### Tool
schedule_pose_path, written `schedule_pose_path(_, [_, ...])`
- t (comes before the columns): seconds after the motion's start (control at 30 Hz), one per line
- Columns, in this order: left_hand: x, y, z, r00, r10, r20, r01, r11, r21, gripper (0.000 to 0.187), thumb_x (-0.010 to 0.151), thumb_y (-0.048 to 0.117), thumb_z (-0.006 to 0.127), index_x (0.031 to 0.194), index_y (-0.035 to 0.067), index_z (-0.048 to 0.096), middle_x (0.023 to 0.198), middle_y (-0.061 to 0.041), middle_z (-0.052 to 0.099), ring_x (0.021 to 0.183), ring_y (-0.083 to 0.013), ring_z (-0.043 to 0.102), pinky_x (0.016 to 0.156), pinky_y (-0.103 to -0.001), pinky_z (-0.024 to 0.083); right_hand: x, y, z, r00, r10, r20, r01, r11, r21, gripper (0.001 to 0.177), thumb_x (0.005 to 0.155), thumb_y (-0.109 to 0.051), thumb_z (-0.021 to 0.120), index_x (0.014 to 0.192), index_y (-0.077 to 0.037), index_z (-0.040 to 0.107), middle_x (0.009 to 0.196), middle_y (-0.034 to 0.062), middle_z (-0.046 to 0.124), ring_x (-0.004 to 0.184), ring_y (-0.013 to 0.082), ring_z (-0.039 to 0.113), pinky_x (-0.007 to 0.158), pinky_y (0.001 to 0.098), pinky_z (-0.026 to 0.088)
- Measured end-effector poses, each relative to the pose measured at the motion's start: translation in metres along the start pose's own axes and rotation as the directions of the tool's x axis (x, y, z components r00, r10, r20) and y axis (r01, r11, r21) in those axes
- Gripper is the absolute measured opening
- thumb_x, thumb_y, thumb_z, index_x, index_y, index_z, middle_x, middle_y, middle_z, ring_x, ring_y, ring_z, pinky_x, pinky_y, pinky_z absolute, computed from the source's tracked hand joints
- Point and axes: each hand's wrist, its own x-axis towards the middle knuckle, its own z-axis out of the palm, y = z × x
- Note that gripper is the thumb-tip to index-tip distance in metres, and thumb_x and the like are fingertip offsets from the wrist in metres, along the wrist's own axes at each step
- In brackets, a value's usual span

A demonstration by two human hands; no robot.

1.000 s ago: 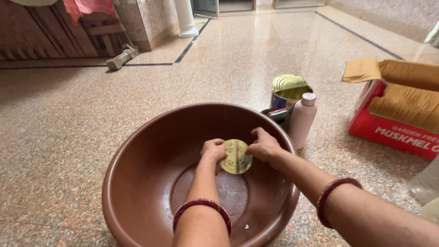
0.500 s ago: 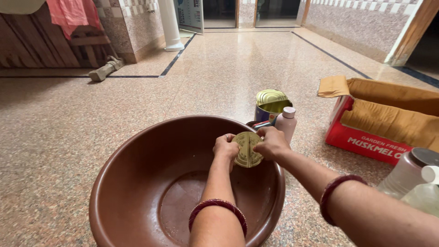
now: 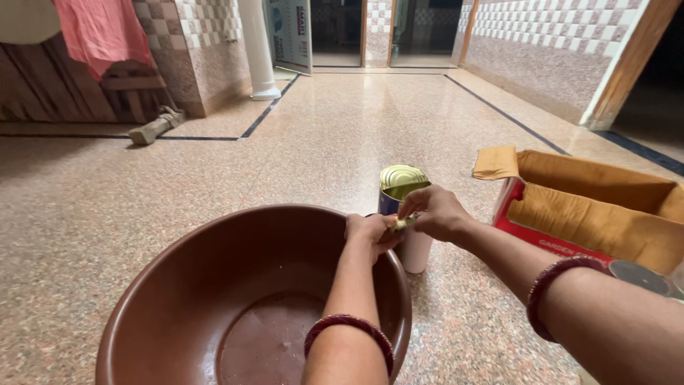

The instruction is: The person sits on the floor and sorts various plastic and metal containers into a large brown basin. They pick up items from a pile on the floor, unscrew lids, and place the containers into the basin one by one.

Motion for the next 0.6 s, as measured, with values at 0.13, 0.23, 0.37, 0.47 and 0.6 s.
schedule_pose_path(0.13, [-0.008, 0.011, 0.009, 0.895, 0.152, -0.419, 0.043, 0.906, 0.421, 0.050, 0.079, -0.005, 0.076, 0.125, 0.000, 0.057, 0.117, -0.022, 0.065, 0.098, -0.0315, 0.075, 0.074, -0.040, 0.069, 0.005, 0.013, -0.004, 0.986, 0.150, -0.073, -0.137, 0.978, 0.156, 0.037, 0.090, -0.010, 0.068, 0.127, -0.013, 0.065, 0.122, 0.0121, 0.070, 0.107, 0.0218, 0.068, 0.097, 0.0379, 0.056])
schedule_pose_path(0.23, [-0.015, 0.005, 0.010, 0.901, 0.177, -0.396, 0.014, 0.901, 0.434, 0.041, 0.077, -0.005, 0.072, 0.117, 0.005, 0.069, 0.111, -0.017, 0.074, 0.093, -0.0263, 0.078, 0.076, -0.036, 0.066, 0.008, 0.035, -0.004, 0.922, 0.352, 0.160, -0.387, 0.835, 0.391, 0.035, 0.095, -0.023, 0.067, 0.127, -0.009, 0.064, 0.117, 0.0172, 0.071, 0.102, 0.0258, 0.070, 0.087, 0.0403, 0.059])
schedule_pose_path(0.37, [0.001, -0.015, 0.020, 0.892, 0.202, -0.405, 0.017, 0.879, 0.476, 0.036, 0.074, -0.006, 0.074, 0.108, 0.005, 0.073, 0.107, -0.015, 0.076, 0.092, -0.0247, 0.078, 0.077, -0.037, 0.066, 0.012, 0.071, 0.000, 0.866, 0.298, 0.401, -0.479, 0.724, 0.496, 0.032, 0.094, -0.026, 0.067, 0.116, -0.003, 0.074, 0.102, 0.0157, 0.075, 0.089, 0.0231, 0.073, 0.070, 0.0322, 0.058])
schedule_pose_path(0.47, [0.025, -0.035, 0.027, 0.910, 0.234, -0.343, -0.024, 0.855, 0.519, 0.036, 0.070, -0.004, 0.077, 0.104, 0.008, 0.074, 0.102, -0.013, 0.078, 0.092, -0.0231, 0.078, 0.078, -0.036, 0.064, 0.027, 0.102, 0.007, 0.848, 0.328, 0.416, -0.520, 0.664, 0.537, 0.022, 0.096, -0.020, 0.067, 0.106, -0.002, 0.073, 0.089, 0.0113, 0.071, 0.073, 0.0162, 0.064, 0.062, 0.0267, 0.051])
schedule_pose_path(0.6, [0.040, -0.055, 0.038, 0.884, 0.445, -0.144, -0.237, 0.691, 0.683, 0.043, 0.061, 0.001, 0.083, 0.103, 0.008, 0.074, 0.102, -0.012, 0.079, 0.096, -0.0233, 0.076, 0.084, -0.035, 0.060, 0.038, 0.152, 0.022, 0.808, 0.389, 0.443, -0.589, 0.559, 0.583, 0.025, 0.099, -0.025, 0.068, 0.087, -0.004, 0.069, 0.071, 0.0012, 0.055, 0.057, 0.0089, 0.042, 0.052, 0.0243, 0.037])
